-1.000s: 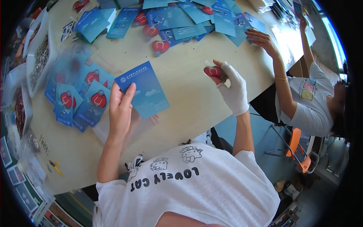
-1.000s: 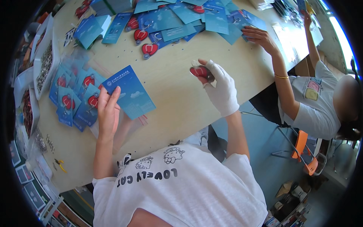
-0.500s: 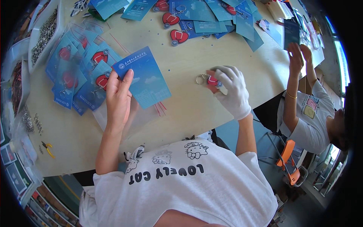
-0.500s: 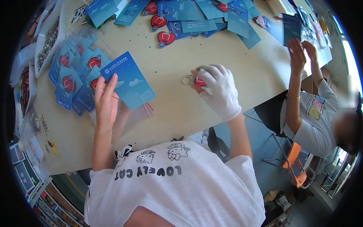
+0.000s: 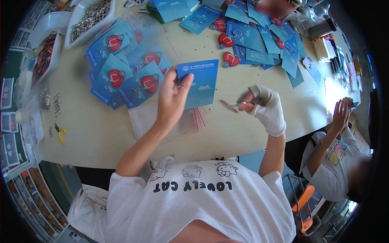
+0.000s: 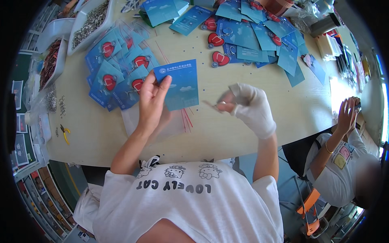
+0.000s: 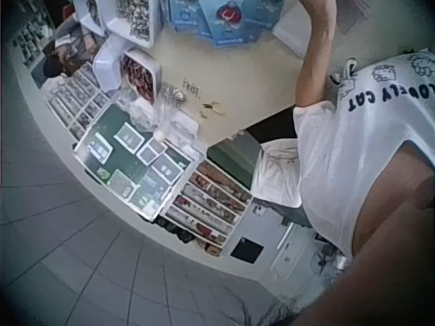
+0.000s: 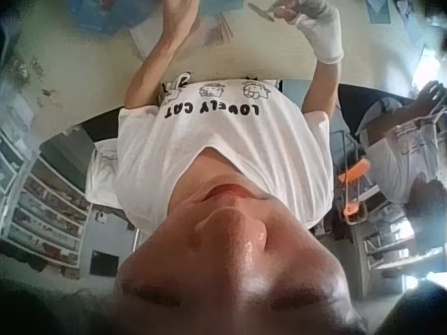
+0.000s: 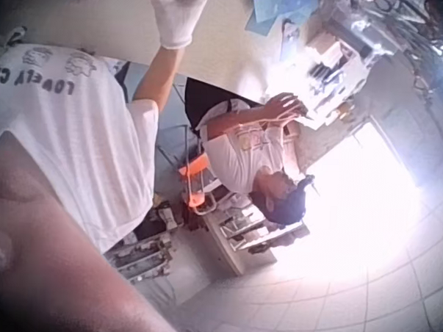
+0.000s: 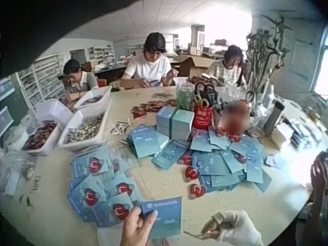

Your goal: The person sits at a table and repeatedly picks up heart-shaped keychains attached to blue backing cards. They insert each card into a clear plastic zip-lock bag and place the packaged item onto a growing stack on the table. The process is repetitive and involves handling multiple identical units.

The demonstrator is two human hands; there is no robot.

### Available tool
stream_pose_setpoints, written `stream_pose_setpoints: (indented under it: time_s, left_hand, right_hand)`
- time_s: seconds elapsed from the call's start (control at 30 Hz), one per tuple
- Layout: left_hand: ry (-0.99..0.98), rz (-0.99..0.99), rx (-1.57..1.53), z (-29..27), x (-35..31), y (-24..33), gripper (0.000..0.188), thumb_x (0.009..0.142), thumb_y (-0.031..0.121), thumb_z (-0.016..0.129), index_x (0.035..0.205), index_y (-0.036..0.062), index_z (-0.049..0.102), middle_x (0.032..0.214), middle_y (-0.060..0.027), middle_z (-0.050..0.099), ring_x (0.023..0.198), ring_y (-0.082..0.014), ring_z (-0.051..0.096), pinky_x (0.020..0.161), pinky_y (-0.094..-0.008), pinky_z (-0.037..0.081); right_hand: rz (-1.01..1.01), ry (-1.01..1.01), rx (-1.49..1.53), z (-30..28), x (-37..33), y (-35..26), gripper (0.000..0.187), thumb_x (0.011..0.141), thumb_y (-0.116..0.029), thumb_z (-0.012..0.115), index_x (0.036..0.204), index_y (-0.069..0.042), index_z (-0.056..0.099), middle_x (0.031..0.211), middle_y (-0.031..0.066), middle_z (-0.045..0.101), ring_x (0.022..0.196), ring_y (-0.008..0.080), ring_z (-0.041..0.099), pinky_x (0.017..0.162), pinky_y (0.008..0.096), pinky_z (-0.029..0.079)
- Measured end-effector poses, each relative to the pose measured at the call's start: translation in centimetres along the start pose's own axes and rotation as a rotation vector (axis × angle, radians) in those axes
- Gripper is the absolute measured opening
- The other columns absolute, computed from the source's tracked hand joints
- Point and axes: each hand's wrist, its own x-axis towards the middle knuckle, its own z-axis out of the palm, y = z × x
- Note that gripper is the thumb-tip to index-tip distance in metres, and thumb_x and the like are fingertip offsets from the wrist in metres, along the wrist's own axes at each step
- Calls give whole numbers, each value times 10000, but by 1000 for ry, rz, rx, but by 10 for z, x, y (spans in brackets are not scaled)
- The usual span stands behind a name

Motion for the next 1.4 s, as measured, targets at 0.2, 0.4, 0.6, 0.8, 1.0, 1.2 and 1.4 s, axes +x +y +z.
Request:
stream_pose_setpoints:
  time_s: [0.2, 0.4, 0.6, 0.8, 1.0, 1.2, 1.4]
  left_hand:
    - [5, 12, -37, 16, -2, 11, 146, 974, 135, 557, 1015, -1, 521, 903, -17, 555, 831, -65, 513, 773, -211, 431]
    - [244, 123, 57, -5, 21, -34, 124, 960, 135, 577, 998, 19, 555, 889, 1, 564, 759, -39, 474, 641, -196, 382]
    - [328, 244, -76, -33, 32, -57, 120, 958, 128, 576, 1015, 28, 543, 956, 2, 569, 905, -61, 496, 809, -235, 393]
    - [252, 252, -171, -27, 25, -50, 111, 953, 90, 573, 1037, 25, 543, 1009, -9, 580, 953, -78, 515, 858, -250, 397]
    - [236, 235, -155, -20, 24, -43, 126, 960, 79, 558, 1082, 50, 563, 1006, 1, 598, 929, -54, 514, 841, -215, 393]
    - [239, 247, -202, -17, 23, -28, 122, 957, 100, 573, 1075, 69, 585, 976, 26, 594, 870, -19, 488, 756, -180, 364]
    - [271, 219, -119, -19, 25, -26, 121, 950, 123, 592, 1060, 74, 593, 943, 46, 590, 839, -3, 473, 690, -167, 333]
  right_hand:
    - [15, -84, -56, 39, 42, -22, 173, 831, 35, 644, 1003, 55, 658, 894, 84, 679, 776, 107, 653, 668, 225, 527]
    - [-218, 74, -62, 50, 56, 11, 120, 840, 59, 630, 960, 55, 635, 927, 36, 671, 792, 86, 636, 717, 218, 511]
    - [-267, -143, -614, 14, -15, 41, 306, 623, 51, 746, 906, -31, 666, 920, 85, 631, 821, 234, 637, 696, 316, 509]
    - [-192, -240, -860, -4, -69, 47, 423, 568, -96, 832, 962, -106, 676, 969, 70, 615, 872, 303, 601, 729, 380, 505]
    - [-268, -308, -982, 25, -77, 52, 392, 566, -120, 830, 911, -97, 646, 951, 37, 599, 873, 256, 558, 790, 336, 473]
    - [-105, -95, -654, 0, -54, 45, 246, 647, 78, 743, 827, -3, 595, 938, 92, 628, 809, 207, 624, 695, 314, 515]
    - [-622, 141, -1123, -20, -30, 31, 239, 659, 1, 778, 827, -42, 613, 896, 89, 665, 766, 254, 646, 681, 327, 499]
